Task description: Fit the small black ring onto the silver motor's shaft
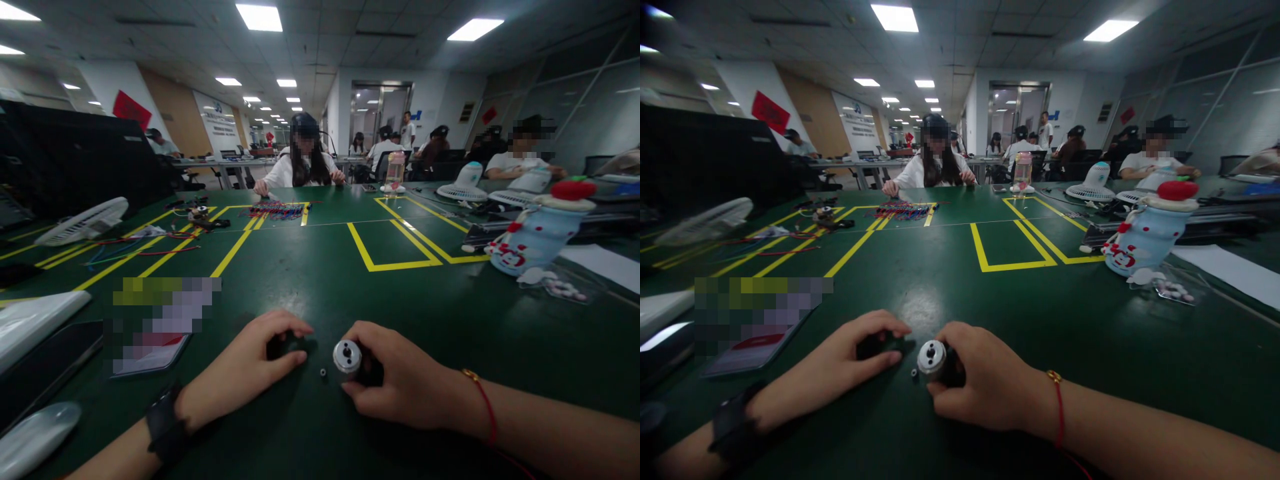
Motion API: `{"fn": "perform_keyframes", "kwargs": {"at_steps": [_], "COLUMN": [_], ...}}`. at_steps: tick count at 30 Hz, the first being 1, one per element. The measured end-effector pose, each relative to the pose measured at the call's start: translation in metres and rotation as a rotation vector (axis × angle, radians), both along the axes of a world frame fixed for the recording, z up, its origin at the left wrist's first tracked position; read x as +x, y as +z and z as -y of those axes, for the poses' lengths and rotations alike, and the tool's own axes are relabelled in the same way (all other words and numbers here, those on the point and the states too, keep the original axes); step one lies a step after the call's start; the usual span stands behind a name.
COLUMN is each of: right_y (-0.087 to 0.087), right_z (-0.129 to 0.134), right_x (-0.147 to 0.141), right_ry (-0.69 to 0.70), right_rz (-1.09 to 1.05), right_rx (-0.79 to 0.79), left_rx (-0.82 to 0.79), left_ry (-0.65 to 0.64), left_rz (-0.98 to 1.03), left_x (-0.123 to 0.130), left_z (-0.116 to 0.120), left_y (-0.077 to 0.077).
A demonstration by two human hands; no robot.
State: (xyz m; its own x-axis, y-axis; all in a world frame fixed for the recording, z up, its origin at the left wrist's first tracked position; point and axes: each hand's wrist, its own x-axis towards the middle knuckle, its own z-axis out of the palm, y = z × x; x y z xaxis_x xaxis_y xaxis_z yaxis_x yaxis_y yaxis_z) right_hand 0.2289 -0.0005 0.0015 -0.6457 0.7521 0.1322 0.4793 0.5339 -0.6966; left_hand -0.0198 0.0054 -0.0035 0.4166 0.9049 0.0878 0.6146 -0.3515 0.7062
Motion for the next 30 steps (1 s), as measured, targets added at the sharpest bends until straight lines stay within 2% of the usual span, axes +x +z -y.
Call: {"fn": "perform_keyframes", "kwargs": {"at_steps": [2,4,9,12,16,23,30], "right_y": [0.0,-0.001,-0.001,-0.002,-0.003,-0.004,-0.003], "right_z": [0.0,0.0,0.0,0.0,-0.001,-0.001,-0.001], "right_x": [0.0,-0.001,-0.002,-0.002,-0.003,-0.004,-0.004], "right_ry": [-0.002,-0.005,-0.003,0.006,0.009,0.048,0.062], "right_rz": [-0.003,-0.007,-0.02,-0.016,0.005,0.018,0.013], "right_rx": [-0.006,-0.011,-0.017,-0.016,0.038,0.119,0.147], "left_rx": [0.056,0.086,0.07,0.04,0.113,0.18,0.102], "left_ry": [-0.085,-0.113,-0.141,-0.1,0.008,-0.006,-0.002], "left_rz": [-0.094,-0.13,-0.08,0.059,0.174,0.128,0.141], "left_x": [0.004,0.009,0.02,0.023,0.027,0.04,0.041], "left_z": [0.005,0.009,0.012,0.015,0.02,0.025,0.027], "left_y": [0.003,0.006,0.007,0.011,0.019,0.024,0.028]}}
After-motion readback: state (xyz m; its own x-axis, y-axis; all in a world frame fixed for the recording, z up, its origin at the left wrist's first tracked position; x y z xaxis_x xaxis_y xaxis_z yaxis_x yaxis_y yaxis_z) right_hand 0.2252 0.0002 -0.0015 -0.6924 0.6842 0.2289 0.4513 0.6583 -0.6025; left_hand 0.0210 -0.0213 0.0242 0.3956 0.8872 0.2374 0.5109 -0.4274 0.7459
